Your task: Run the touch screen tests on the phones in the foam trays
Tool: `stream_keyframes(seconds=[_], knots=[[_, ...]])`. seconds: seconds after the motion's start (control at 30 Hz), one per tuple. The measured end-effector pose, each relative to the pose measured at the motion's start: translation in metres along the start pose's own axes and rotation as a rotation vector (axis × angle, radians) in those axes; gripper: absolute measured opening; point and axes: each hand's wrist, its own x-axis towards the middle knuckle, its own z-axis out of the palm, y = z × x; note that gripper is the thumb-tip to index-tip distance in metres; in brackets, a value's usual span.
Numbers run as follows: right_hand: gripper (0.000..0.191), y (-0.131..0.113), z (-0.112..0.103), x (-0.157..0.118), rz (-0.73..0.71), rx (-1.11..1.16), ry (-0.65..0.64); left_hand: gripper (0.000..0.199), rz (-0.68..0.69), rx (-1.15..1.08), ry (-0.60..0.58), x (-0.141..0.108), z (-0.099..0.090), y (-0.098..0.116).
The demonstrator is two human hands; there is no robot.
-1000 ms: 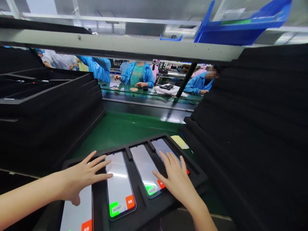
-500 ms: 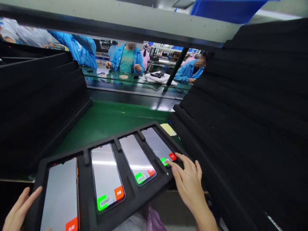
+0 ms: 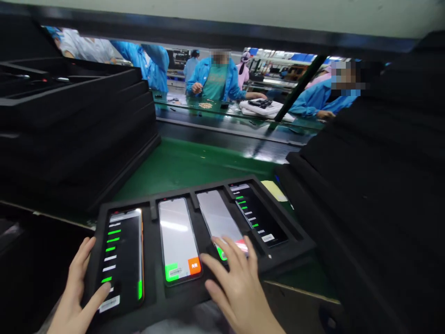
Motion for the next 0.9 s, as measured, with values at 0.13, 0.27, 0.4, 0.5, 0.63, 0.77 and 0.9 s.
stream_keyframes(seconds=[0.13, 0.27, 0.4, 0.5, 0.63, 0.77, 0.9], knots=[[0.033, -0.028, 0.015, 0.014, -0.166, 0.13, 0.011, 0.064, -0.024, -0.153, 0.002, -0.001, 0.002, 0.008], [0.031, -0.031, 0.02, 0.022, -0.222, 0.161, 0.063, 0.064, -0.08, -0.277, -0.02, 0.003, 0.0, 0.005], [0.027, -0.015, 0.015, 0.028, -0.252, 0.145, 0.067, 0.072, -0.182, -0.484, -0.022, 0.007, -0.002, 0.007], [0.025, -0.007, 0.015, 0.03, -0.212, 0.158, 0.043, 0.073, -0.192, -0.606, -0.024, 0.006, -0.003, 0.012], [0.026, -0.003, 0.021, 0.028, -0.189, 0.225, -0.022, 0.078, -0.137, -0.571, -0.056, 0.001, -0.005, 0.01], [0.027, -0.001, 0.024, 0.027, -0.186, 0.264, -0.067, 0.081, -0.068, -0.43, -0.094, -0.001, -0.004, -0.001], [0.028, -0.004, 0.027, 0.029, -0.14, 0.207, -0.098, 0.074, -0.035, -0.33, -0.032, 0.003, 0.0, -0.006]])
